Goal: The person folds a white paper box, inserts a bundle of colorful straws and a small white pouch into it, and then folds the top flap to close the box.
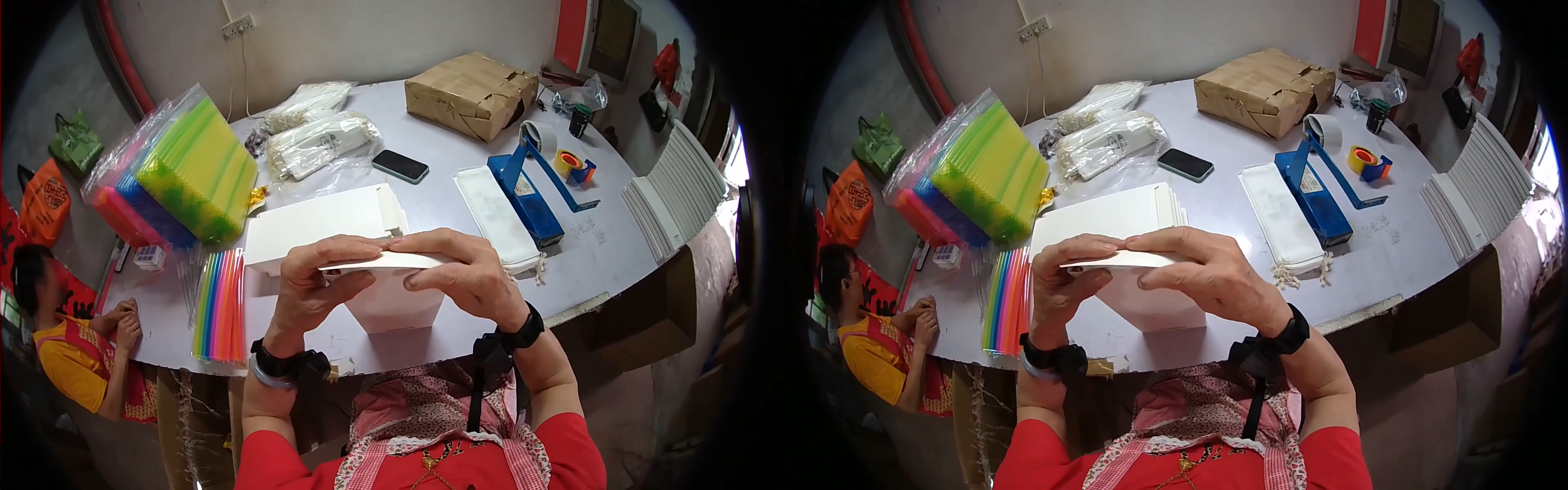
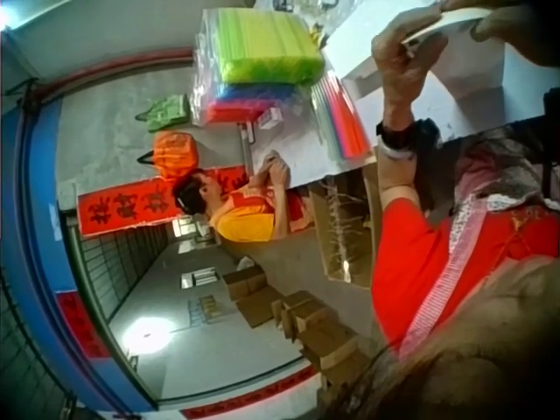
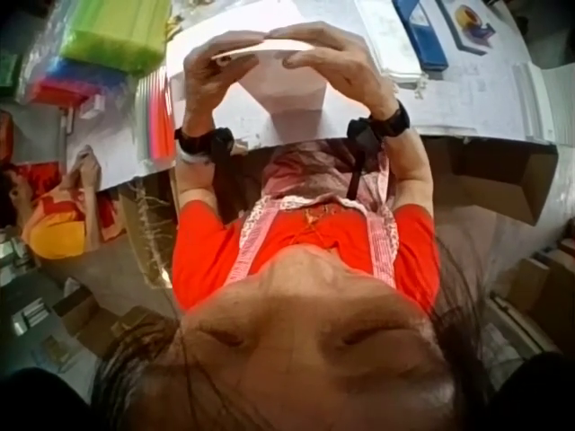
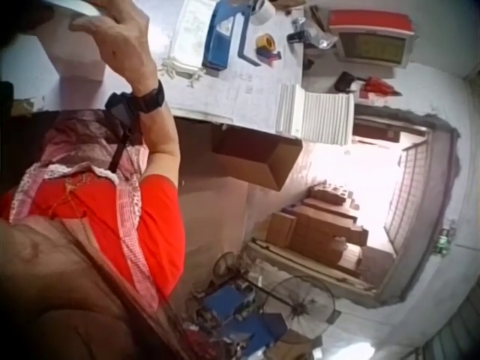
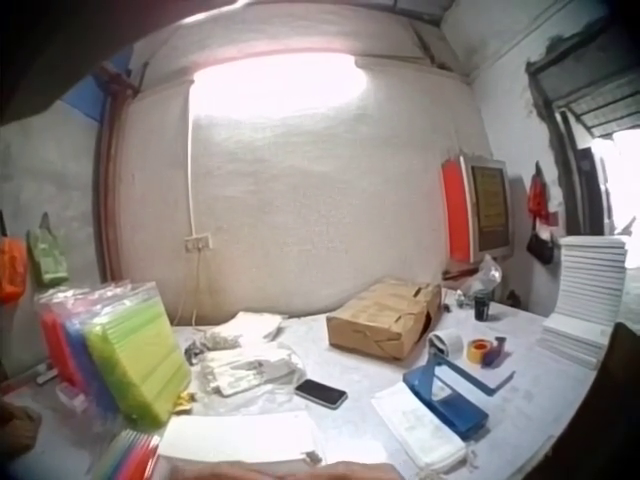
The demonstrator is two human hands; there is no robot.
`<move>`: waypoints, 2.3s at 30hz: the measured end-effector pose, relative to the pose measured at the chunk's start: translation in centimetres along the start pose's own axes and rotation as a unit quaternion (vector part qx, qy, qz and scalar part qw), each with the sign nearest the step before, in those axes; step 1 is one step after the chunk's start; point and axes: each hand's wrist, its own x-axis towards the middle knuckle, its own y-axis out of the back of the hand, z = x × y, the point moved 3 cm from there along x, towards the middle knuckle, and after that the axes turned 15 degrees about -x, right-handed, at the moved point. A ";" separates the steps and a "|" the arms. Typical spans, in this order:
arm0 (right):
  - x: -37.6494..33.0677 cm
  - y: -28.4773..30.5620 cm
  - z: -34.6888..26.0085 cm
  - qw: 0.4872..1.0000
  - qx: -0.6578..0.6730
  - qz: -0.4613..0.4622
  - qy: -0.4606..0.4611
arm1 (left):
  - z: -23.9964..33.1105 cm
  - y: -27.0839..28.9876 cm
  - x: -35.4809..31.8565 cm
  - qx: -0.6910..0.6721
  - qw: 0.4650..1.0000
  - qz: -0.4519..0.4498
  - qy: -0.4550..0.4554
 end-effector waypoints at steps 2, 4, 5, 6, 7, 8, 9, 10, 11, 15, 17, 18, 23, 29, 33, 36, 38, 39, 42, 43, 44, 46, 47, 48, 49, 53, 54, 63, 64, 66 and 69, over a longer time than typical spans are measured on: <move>-0.5 -0.6 0.3 0.966 0.205 0.089 -0.127 | -0.6 -0.2 0.0 0.027 0.998 -0.054 -0.005; -0.8 -0.8 0.8 0.925 0.301 0.134 -0.190 | -1.1 -0.6 -0.4 0.026 0.999 0.012 -0.025; -1.0 -1.0 1.1 0.905 0.344 0.119 -0.220 | -1.3 -0.7 -0.5 0.026 0.998 0.046 -0.034; -1.1 -1.2 1.3 0.882 0.386 0.105 -0.249 | -1.6 -1.0 -0.5 0.025 0.998 0.044 -0.033; -1.2 -1.5 1.5 0.855 0.428 0.089 -0.278 | -1.8 -1.1 -0.5 0.019 0.997 0.068 -0.040; -1.3 -1.6 1.6 0.854 0.429 0.090 -0.281 | -1.9 -1.2 -0.6 0.014 0.995 0.091 -0.047; -1.2 -1.6 1.6 0.854 0.429 0.086 -0.281 | -2.0 -1.2 -0.7 0.009 0.992 0.115 -0.054; -1.1 -1.7 1.5 0.855 0.429 0.081 -0.280 | -2.0 -1.2 -0.8 0.009 0.992 0.115 -0.051; -1.0 -1.7 1.4 0.855 0.429 0.076 -0.280 | -1.9 -1.3 -1.0 0.005 0.993 0.107 -0.056; -1.0 -1.8 1.1 0.854 0.425 0.059 -0.294 | -1.9 -1.5 -1.0 -0.002 0.993 0.101 -0.061; -1.0 -2.1 1.1 0.849 0.430 0.077 -0.298 | -2.1 -1.3 -0.8 -0.003 0.991 0.123 -0.055; -1.0 -2.2 1.1 0.844 0.433 0.094 -0.301 | -2.2 -1.3 -0.8 -0.003 0.991 0.123 -0.054; -0.5 -1.9 0.7 0.827 0.427 0.095 -0.353 | -2.5 -1.1 -0.7 -0.024 0.991 0.127 -0.035; -0.1 -1.6 1.9 0.839 0.418 0.059 -0.343 | -2.6 -1.1 -0.7 -0.046 0.989 0.131 -0.039; 0.1 -1.7 3.1 0.872 0.377 0.027 -0.310 | -1.9 -1.9 -0.8 -0.041 0.989 0.124 -0.063; 0.1 -1.8 2.9 0.895 0.339 0.009 -0.291 | -2.0 -1.8 -0.9 -0.023 0.991 0.116 -0.060; -0.3 -1.8 2.2 0.886 0.366 0.032 -0.281 | -2.0 -1.7 -1.0 -0.011 0.991 0.115 -0.063; -0.4 -1.6 2.0 0.882 0.380 0.044 -0.277 | -2.0 -1.7 -1.0 -0.011 0.991 0.119 -0.067; -0.5 -1.1 1.6 0.848 0.423 0.060 -0.312 | -2.0 -1.8 -0.9 -0.011 0.990 0.123 -0.074; -0.6 -1.0 1.5 0.830 0.444 0.069 -0.331 | -2.0 -1.8 -0.9 -0.009 0.990 0.123 -0.075; -0.8 -0.9 1.4 0.830 0.443 0.070 -0.331 | -2.0 -1.7 -1.0 -0.007 0.990 0.122 -0.077; -1.2 -0.9 1.1 0.843 0.413 0.051 -0.342 | -2.1 -1.6 -1.0 -0.003 0.990 0.121 -0.079; -1.3 -0.9 1.0 0.848 0.398 0.040 -0.347 | -2.2 -1.5 -0.9 -0.002 0.991 0.101 -0.086; -1.5 -0.8 1.1 0.849 0.399 0.040 -0.345 | -2.2 -1.5 -0.7 -0.001 0.992 0.082 -0.093; -1.7 -0.8 1.1 0.851 0.404 0.037 -0.333 | -2.0 -1.6 -0.6 0.000 0.993 0.063 -0.100; -2.2 -0.8 1.2 0.860 0.405 0.029 -0.309 | -0.6 -2.0 -0.4 -0.034 0.998 0.044 -0.039; -2.3 -0.7 1.2 0.864 0.397 0.027 -0.310 | -0.3 -2.0 -0.4 -0.034 0.998 0.043 -0.039; -1.0 1.6 0.0 0.930 0.182 -0.054 -0.314 | 1.7 -2.3 -0.7 -0.044 0.982 0.129 0.134; -0.7 1.8 0.0 0.930 0.181 -0.055 -0.315 | 1.8 -2.2 -0.6 -0.040 0.981 0.128 0.142; 0.2 1.9 0.2 0.933 0.172 -0.061 -0.309 | 1.8 -1.9 -0.4 -0.038 0.979 0.128 0.151; 0.7 2.3 0.5 0.930 0.169 -0.071 -0.318 | 1.7 -1.6 -0.1 -0.039 0.978 0.130 0.160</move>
